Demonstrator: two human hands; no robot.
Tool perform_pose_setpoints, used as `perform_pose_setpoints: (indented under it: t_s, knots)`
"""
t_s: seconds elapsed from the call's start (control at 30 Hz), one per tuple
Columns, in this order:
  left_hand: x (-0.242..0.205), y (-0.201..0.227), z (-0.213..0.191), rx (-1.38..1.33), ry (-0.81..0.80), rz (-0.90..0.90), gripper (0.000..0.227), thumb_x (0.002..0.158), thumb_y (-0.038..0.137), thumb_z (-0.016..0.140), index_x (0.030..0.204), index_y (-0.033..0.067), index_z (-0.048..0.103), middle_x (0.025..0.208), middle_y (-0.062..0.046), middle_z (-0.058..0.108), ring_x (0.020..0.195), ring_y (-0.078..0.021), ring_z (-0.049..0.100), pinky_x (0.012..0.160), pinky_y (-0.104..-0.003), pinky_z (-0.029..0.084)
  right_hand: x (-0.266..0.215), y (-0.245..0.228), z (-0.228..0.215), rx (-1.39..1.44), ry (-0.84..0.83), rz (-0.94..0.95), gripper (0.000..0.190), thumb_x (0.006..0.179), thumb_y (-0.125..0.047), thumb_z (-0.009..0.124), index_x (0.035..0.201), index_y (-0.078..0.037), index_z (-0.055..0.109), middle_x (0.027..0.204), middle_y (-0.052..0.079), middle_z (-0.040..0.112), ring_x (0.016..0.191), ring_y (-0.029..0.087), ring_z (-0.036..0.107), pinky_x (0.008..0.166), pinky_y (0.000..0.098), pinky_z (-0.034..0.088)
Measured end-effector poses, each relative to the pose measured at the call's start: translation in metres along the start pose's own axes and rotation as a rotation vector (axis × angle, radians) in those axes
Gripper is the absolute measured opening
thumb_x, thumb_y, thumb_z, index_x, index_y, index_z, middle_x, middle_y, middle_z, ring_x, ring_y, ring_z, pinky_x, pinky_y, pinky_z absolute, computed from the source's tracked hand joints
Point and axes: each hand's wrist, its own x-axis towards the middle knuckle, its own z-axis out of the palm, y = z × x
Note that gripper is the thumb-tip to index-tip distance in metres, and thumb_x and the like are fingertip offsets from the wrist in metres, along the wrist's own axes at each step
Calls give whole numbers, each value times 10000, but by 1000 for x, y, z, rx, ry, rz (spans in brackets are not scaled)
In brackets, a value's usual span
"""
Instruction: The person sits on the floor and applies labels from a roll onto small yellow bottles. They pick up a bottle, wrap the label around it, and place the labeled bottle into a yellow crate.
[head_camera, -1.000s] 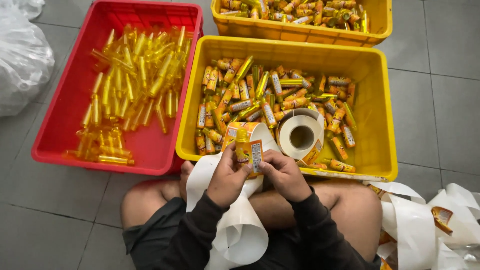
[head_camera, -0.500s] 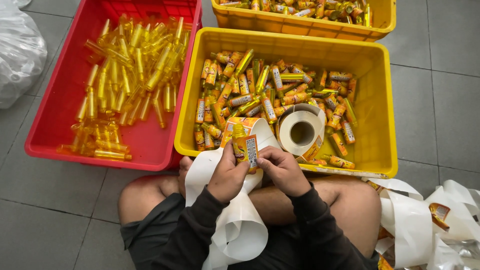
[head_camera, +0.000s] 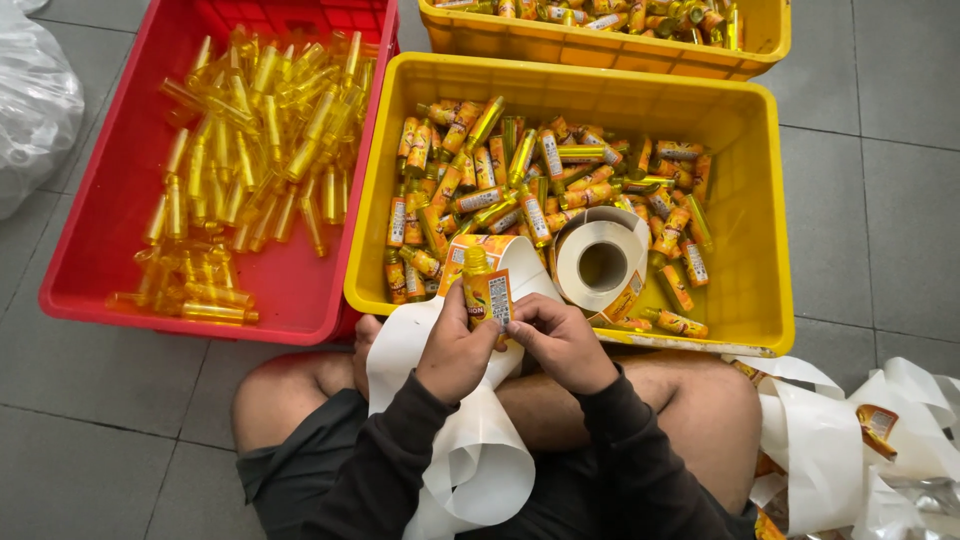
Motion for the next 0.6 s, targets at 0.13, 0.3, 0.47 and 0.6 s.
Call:
perform_pose_setpoints:
  t_s: [0.13,0.3,0.47,0.6]
  knots:
    - [1,3,1,4,2,-11,666,885,-47,516,1514,29,310,1209,-240,613,951,-255,631,723,-361,621,2,1,0,-7,7,18,71,931,-39,729,892,21,736,938,144,738,901,180,672,815,361,537]
    - [2,5,1,38,13,-36,662,896,-32,529,1516,27,304,1196,-225,612,946,-250,627,728,-355,623,2,1,2,-18,31,32,74,918,-42,746,876,17,734,925,142,744,896,176,677,807,359,547]
    - [6,4,1,47,15,-29,632,912,-11,526,1506,29,313,1192,-219,611,971,-253,607,762,-371,611,7,14,0,-79,60,24,78,914,-53,753,878,15,742,919,144,751,868,191,695,776,357,550]
    - [9,-2,-9,27,4,-5,599,927,-36,519,1492,-24,322,1219,-256,622,1037,-289,613,830,-441,604,8,15,1,-147,91,18,83,905,-73,764,872,3,756,888,124,756,812,186,700,721,340,553]
